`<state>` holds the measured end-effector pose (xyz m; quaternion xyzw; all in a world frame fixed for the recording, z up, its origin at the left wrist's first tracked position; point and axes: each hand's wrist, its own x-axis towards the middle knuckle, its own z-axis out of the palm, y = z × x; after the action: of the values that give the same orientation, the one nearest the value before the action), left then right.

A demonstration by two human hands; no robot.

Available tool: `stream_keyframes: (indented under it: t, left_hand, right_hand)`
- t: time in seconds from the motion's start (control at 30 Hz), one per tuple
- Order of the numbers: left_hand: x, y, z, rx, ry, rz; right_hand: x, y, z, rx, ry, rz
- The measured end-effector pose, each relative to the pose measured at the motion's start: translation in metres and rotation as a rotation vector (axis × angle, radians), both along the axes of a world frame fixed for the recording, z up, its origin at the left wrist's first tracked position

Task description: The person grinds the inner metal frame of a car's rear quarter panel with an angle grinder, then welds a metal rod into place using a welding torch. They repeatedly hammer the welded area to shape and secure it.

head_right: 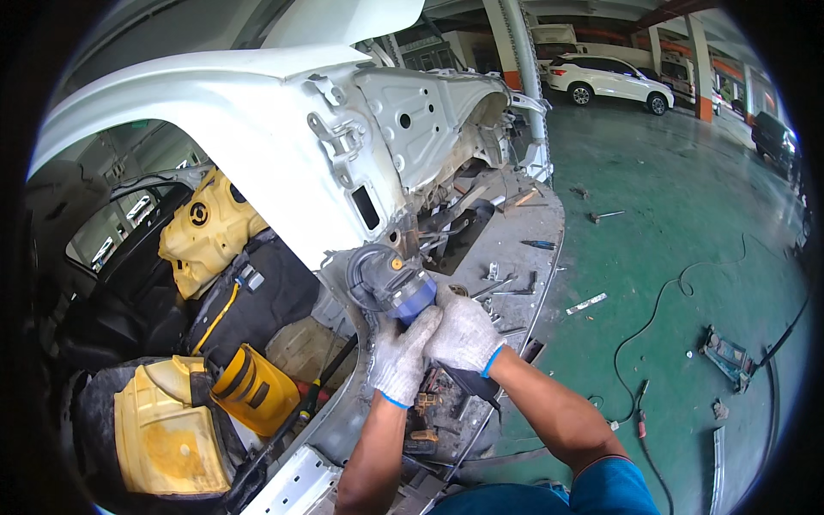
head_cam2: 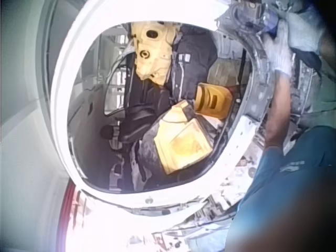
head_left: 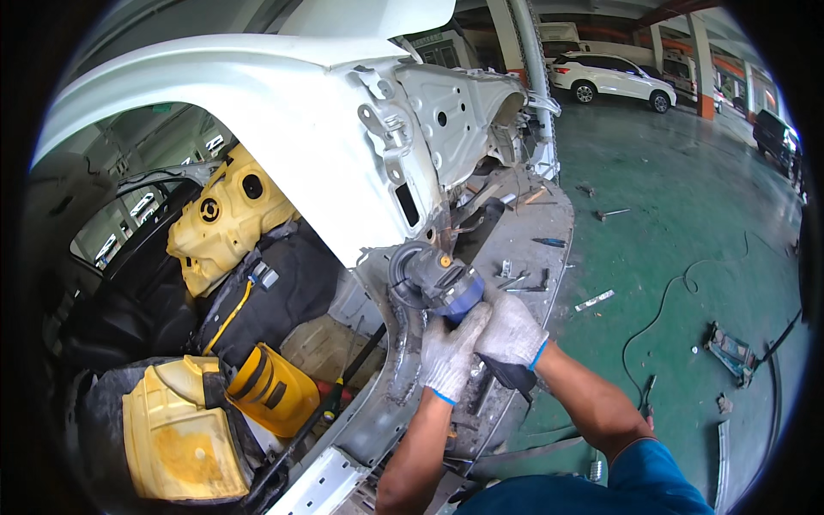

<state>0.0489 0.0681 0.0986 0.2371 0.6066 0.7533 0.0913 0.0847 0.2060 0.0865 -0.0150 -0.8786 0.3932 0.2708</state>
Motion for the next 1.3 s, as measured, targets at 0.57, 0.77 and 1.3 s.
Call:
stream_keyframes:
  t: [0.57,0.77,1.3]
  left_hand:
    - [-0.015,-0.033,-0.009,0.332,-0.193,-0.082]
    - [-0.017,-0.050,-0.003,0.345,-0.247,-0.038]
    - [0.002,-0.085,-0.034,-0.227,0.088,0.126]
  right_hand:
    - [0.013,-0.052,0.062,0.205,-0.174,-0.126]
    - [-0.007,-0.067,0.056,0.105,-0.196,-0.055]
    - [-0.016,-0.073,-0.047,-0.493,-0.082,0.316]
